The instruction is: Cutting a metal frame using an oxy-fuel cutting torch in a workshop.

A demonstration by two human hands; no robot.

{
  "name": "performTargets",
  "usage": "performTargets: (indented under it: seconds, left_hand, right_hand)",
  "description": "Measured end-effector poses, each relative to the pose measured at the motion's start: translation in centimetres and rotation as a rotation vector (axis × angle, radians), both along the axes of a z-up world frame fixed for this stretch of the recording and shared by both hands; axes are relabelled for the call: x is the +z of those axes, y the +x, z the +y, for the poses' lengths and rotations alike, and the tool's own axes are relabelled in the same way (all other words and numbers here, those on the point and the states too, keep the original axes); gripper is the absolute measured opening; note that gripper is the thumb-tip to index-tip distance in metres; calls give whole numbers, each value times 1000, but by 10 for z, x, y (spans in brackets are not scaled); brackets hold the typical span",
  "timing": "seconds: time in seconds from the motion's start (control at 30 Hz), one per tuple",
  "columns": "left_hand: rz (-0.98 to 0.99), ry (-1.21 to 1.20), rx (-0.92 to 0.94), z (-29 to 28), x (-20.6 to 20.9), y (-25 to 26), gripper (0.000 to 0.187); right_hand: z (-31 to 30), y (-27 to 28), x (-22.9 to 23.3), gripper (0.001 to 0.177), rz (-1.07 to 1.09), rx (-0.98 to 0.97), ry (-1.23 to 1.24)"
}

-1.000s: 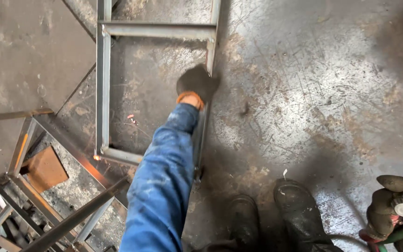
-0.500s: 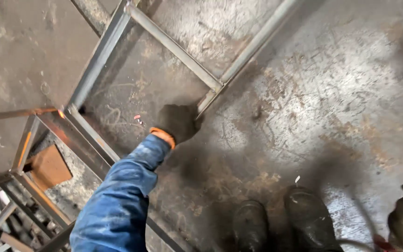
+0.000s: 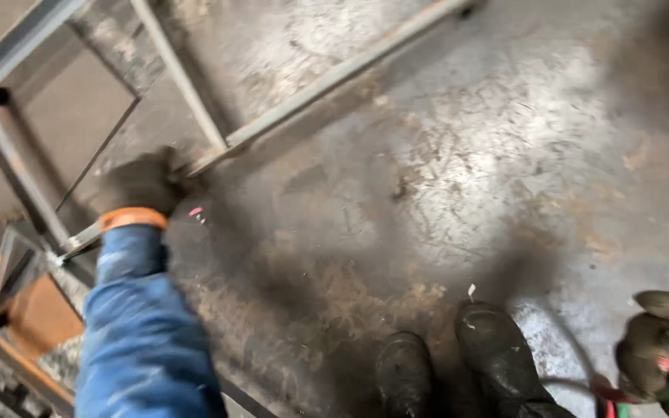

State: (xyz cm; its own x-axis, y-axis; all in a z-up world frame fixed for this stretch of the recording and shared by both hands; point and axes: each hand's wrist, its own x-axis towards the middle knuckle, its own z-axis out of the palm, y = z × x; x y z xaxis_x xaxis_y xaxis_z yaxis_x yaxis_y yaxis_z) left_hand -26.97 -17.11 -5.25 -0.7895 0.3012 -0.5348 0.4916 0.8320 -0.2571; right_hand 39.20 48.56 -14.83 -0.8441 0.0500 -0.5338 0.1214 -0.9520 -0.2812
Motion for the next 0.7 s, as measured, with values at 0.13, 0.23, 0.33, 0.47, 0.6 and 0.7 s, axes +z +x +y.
performTargets:
  seconds: [0.13,0.23,0.33,0.47,0.6,0.7]
  left_hand:
    - [215,345,-75,60,18,-1,64]
    - [268,562,-98,146,0,23,60]
    - [292,595,-72,213,-31,36,40]
    - [332,364,-10,233,-44,40,14]
    - [347,439,-94,221,-38,50,12]
    - [339,511,-135,218,-49,55,11]
  right_hand:
    - [-140,-108,112,61,-136,-108,197]
    - [-153,-137,132,73,-300,-78,391]
    - [-151,-152,139,75,-318,2,385]
    - [-151,-150,144,72,-450,7,330]
    - [-139,-102,130,71,-289,-21,247]
    - [-132,-68,125,70,-380,-85,53]
